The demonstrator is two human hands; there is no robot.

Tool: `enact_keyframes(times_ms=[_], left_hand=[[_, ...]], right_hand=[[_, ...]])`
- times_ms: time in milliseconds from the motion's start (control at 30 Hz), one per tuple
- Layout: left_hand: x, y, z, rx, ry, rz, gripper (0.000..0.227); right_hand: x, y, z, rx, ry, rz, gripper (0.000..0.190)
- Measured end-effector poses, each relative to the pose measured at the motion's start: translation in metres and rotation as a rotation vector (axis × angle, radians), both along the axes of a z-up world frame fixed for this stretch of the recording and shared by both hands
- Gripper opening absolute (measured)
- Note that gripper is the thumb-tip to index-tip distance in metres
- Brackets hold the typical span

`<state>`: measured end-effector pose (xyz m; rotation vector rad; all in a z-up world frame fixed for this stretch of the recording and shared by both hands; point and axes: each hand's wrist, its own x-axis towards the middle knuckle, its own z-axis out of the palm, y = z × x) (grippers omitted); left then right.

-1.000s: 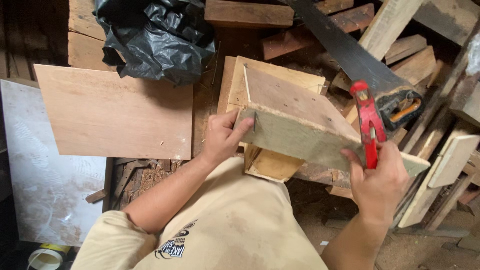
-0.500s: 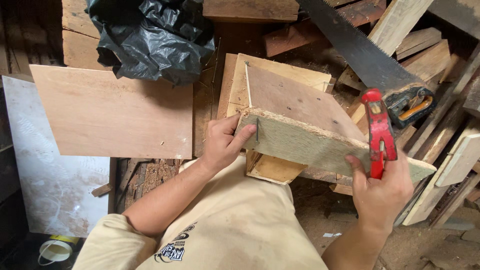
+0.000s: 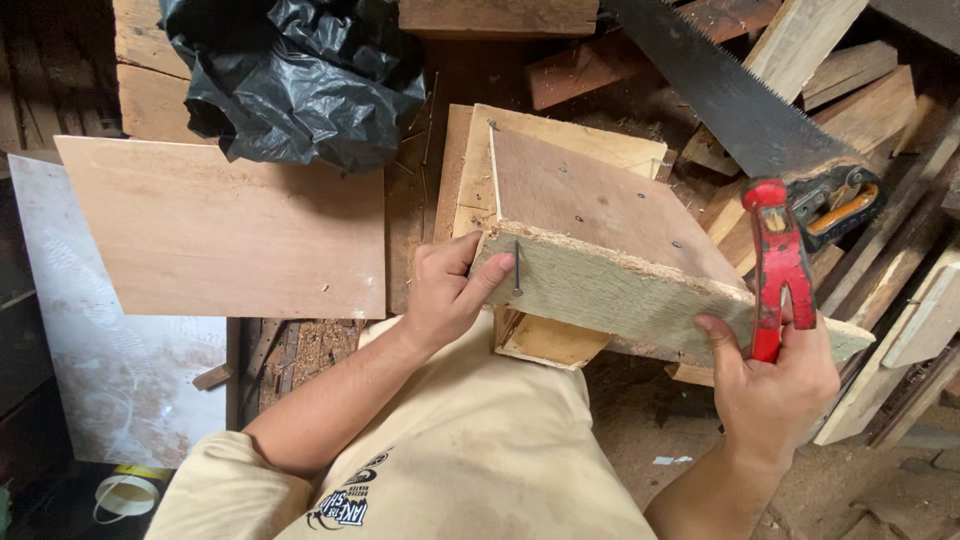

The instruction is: The person assembles a small wooden box by hammering nails into wooden panels and attaching them to a base. They use a hammer to drive nails, position panels, and secure the structure piece by piece.

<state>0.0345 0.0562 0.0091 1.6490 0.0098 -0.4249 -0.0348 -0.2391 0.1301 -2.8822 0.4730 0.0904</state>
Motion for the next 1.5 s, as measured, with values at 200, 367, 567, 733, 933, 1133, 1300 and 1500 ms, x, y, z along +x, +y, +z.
enact_keyframes(times_ms=[200,367,567,733,933,1133,1300,1500], left_hand=[[0.003,-0.001,0.005,-0.010,0.025,-0.002,0.036],[0.005,0.000,0.007,0.000,0.043,-0.014,0.035],[0.005,0.000,0.008,0.028,0.037,-0.011,0.034],[0.000,0.000,0.000,0.001,0.067,-0.033,0.033],[-0.010,-0.001,-0.010,0.052,-0.009,0.031,0.034],[-0.013,0.000,-0.009,0.074,0.027,0.042,0.028],[-0.012,0.000,-0.005,0.096,0.014,0.054,0.025],[-0.009,-0.001,-0.001,0.111,0.060,0.056,0.025]], right_hand=[[0.003,0.003,0.002,-0.005,-0.017,0.019,0.052],[0.001,0.001,0.000,0.015,-0.045,0.043,0.053],[-0.005,-0.004,-0.004,-0.001,-0.042,0.003,0.056],[-0.008,-0.004,-0.001,0.008,-0.045,0.004,0.058],[-0.005,0.002,-0.001,0.071,-0.054,-0.084,0.051],[0.005,-0.004,0.006,0.099,-0.075,0.001,0.054],[0.008,-0.006,0.008,0.094,-0.081,-0.027,0.056],[0.010,-0.007,0.005,0.117,-0.080,-0.008,0.054]])
